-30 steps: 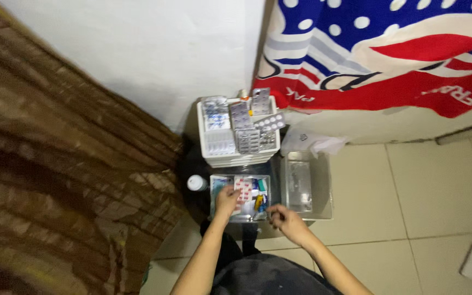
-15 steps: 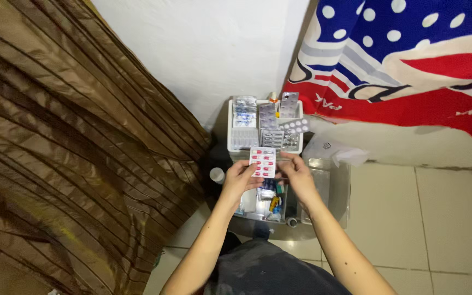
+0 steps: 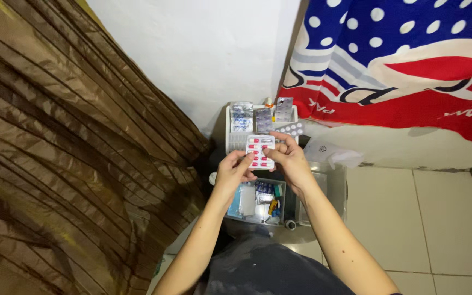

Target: The person organizes various medications and medical supplies from a clear plastic bin into a white compartmentalized organizer. They pick up blister packs, small bottles, and wrapped items, inspect them, and place them into specific sections of the organizer. The person also handles a small yellow tube and a blue-capped bottle during the process.

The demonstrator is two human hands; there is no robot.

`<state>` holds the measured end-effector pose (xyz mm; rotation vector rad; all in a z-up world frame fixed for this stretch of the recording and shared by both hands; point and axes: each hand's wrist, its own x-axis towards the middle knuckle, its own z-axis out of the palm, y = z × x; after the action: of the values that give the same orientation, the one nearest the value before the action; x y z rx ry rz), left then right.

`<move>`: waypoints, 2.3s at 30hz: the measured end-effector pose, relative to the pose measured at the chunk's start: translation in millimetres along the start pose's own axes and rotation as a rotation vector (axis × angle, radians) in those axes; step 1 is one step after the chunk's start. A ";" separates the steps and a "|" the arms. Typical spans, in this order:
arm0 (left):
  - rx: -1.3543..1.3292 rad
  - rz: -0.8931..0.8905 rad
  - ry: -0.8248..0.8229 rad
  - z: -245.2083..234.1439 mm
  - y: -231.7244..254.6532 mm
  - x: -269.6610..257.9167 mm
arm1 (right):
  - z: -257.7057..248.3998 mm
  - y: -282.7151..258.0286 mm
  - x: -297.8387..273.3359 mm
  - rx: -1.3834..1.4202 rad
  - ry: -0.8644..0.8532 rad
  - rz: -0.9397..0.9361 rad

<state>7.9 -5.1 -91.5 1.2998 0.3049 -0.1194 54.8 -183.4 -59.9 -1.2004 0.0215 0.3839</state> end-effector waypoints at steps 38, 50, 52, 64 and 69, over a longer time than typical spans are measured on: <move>-0.350 -0.204 -0.060 -3.5 5.1 42.9 | 23.6 0.1 -14.9 -0.905 0.319 -0.675; -0.327 0.008 -0.022 -64.6 137.5 69.9 | 15.7 -72.2 24.7 -0.852 0.531 -0.597; -0.304 -0.008 0.011 -67.2 137.0 58.0 | 16.8 -72.9 15.8 -0.787 0.564 -0.611; -0.401 -0.031 -0.014 -67.4 115.4 46.8 | 43.5 -51.5 26.4 -0.869 0.396 -0.671; -0.415 -0.029 -0.016 -63.1 116.7 41.9 | 37.8 -32.1 30.5 -0.523 0.440 -0.386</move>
<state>68.1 90.2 -10.0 0.8832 0.3155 -0.0854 86.1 -150.3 -23.6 -1.7479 0.0711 -0.2378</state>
